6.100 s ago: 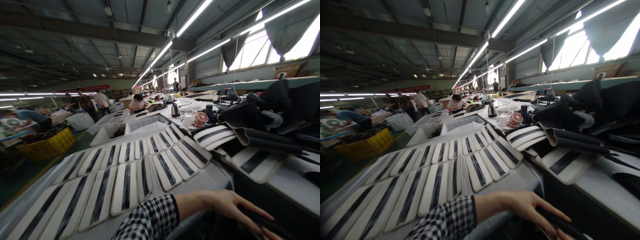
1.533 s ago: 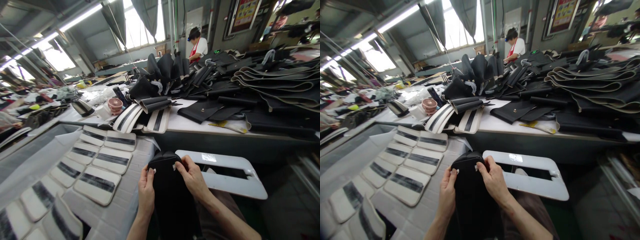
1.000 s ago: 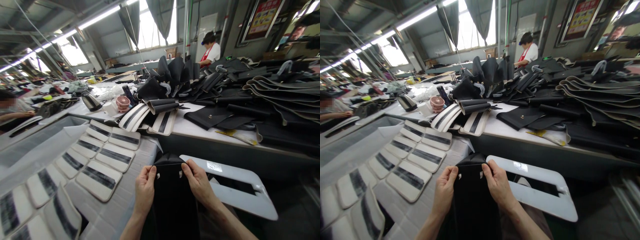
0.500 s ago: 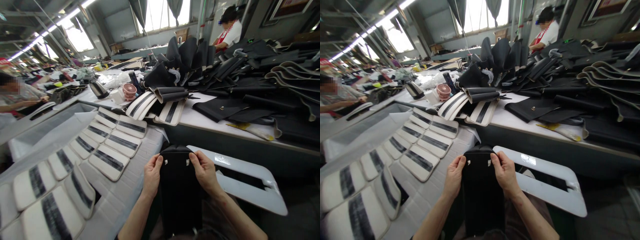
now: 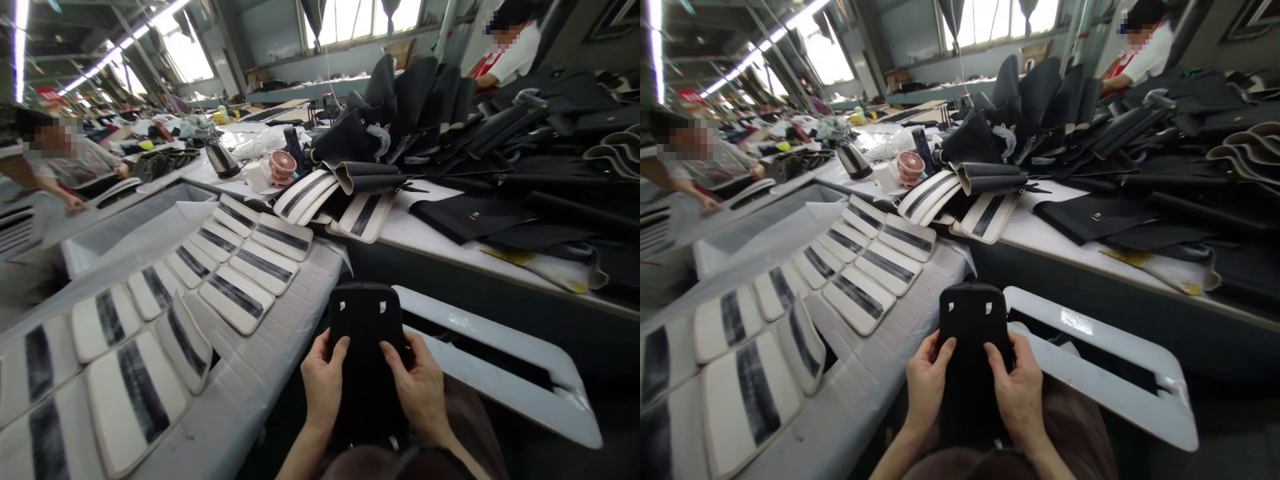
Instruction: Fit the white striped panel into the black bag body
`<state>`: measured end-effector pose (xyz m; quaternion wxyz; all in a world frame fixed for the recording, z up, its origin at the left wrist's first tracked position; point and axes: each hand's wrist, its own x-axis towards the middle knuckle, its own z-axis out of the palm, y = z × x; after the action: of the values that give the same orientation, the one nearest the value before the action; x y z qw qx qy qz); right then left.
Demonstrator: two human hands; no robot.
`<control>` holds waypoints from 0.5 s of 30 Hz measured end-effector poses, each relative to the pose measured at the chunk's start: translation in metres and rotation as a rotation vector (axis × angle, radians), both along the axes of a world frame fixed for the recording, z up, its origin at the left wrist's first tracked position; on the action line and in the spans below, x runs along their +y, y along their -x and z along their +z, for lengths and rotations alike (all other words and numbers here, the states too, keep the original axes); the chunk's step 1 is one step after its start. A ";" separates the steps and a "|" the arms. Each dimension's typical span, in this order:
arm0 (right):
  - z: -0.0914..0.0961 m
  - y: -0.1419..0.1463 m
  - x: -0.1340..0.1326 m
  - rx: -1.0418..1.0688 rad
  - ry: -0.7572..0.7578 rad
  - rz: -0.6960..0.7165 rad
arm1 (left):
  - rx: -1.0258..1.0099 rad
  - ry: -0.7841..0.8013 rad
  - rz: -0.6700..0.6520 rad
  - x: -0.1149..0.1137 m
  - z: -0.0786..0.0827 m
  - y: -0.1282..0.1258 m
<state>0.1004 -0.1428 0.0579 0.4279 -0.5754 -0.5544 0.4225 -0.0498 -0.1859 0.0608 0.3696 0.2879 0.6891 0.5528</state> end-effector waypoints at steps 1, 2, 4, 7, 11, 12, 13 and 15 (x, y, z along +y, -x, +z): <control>-0.001 -0.002 -0.008 -0.020 -0.002 -0.006 | -0.008 0.005 0.000 -0.002 -0.002 0.000; -0.002 -0.003 -0.013 -0.032 0.001 -0.008 | -0.018 0.012 0.001 -0.004 -0.003 0.000; -0.002 -0.006 -0.021 -0.031 0.023 -0.010 | -0.030 0.033 0.003 -0.005 -0.005 0.001; 0.000 -0.004 -0.021 0.028 0.054 -0.026 | -0.017 0.065 0.016 -0.005 -0.005 0.003; 0.003 0.010 -0.012 0.188 0.075 -0.027 | -0.162 0.045 0.048 -0.003 -0.007 0.008; 0.004 0.014 -0.010 0.229 0.084 -0.022 | -0.218 0.029 0.056 -0.003 -0.008 0.010; 0.006 0.019 -0.009 0.264 0.091 -0.014 | -0.271 0.011 0.068 -0.002 -0.008 0.012; 0.012 0.024 -0.008 0.327 0.114 0.016 | -0.362 -0.012 0.083 0.001 -0.007 0.018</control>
<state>0.0766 -0.1507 0.0700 0.4756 -0.5179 -0.4571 0.5446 -0.0674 -0.1853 0.0538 0.4630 0.1572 0.6192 0.6144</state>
